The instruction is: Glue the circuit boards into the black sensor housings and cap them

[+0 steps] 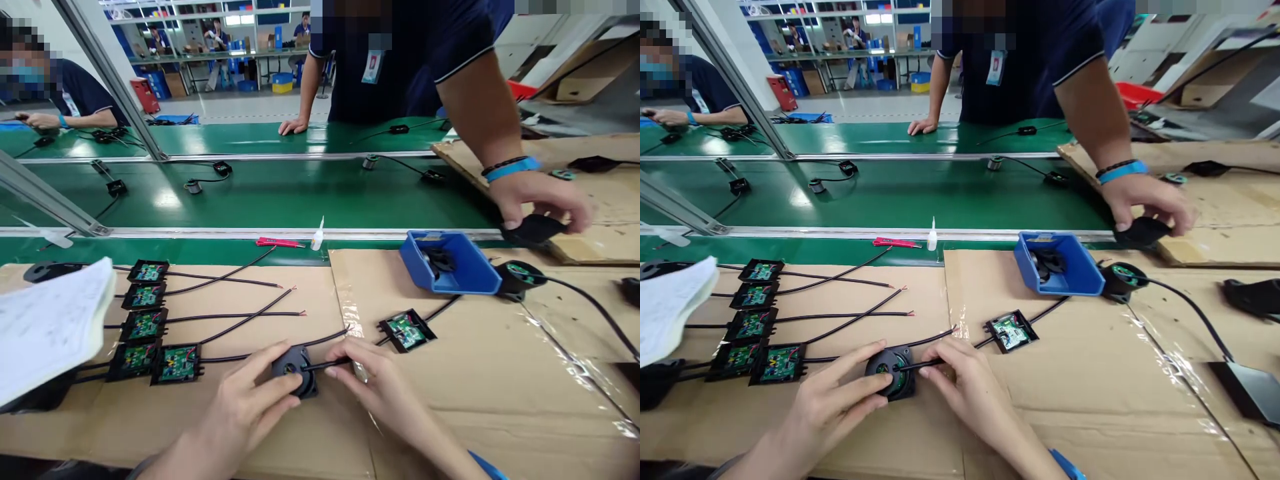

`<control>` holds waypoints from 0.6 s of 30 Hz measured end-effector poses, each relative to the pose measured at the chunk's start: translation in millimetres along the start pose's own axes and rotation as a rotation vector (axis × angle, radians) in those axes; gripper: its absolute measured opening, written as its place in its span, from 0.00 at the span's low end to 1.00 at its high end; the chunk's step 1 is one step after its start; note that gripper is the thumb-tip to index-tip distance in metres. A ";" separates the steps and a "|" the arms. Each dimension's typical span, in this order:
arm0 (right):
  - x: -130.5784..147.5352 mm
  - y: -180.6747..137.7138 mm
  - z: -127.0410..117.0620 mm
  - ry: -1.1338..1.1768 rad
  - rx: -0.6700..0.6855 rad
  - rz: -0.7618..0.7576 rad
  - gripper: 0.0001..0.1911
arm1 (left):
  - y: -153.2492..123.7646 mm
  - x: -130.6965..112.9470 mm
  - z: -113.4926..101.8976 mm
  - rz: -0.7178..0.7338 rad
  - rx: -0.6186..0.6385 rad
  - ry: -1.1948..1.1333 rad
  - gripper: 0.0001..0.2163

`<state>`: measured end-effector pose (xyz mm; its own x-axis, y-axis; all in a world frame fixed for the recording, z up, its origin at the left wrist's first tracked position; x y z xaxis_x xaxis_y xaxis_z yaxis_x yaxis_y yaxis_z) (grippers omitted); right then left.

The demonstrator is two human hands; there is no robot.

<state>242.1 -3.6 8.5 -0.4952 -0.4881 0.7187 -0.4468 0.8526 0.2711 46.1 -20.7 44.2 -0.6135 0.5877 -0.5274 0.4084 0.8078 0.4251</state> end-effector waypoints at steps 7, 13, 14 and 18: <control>1.5 -4.0 -2.3 0.060 -0.021 -0.039 0.03 | 4.3 -4.0 2.0 0.040 -0.005 -0.035 0.08; 0.3 -7.4 -1.3 0.083 -0.037 -0.041 0.03 | 6.0 -5.4 3.0 0.045 -0.005 -0.067 0.06; 0.5 -7.3 -1.4 0.090 -0.044 -0.044 0.03 | 6.1 -5.5 3.5 0.047 0.005 -0.066 0.06; 1.4 -6.7 -3.3 0.092 -0.067 -0.060 0.03 | 5.5 -5.4 6.5 0.071 0.052 -0.044 0.07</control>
<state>246.8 -9.4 9.9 -0.3974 -0.5223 0.7545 -0.4218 0.8342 0.3553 56.0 -19.2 44.6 -0.5518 0.6440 -0.5299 0.4847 0.7647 0.4246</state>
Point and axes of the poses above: each hand's wrist, its own y-axis towards the middle knuckle, its own z-axis out of the palm, x = y × z, the point moved 5 cm from there along y, towards the middle knuckle, and after that the axes turned 12 degrees about -z, right-handed, at the moved point
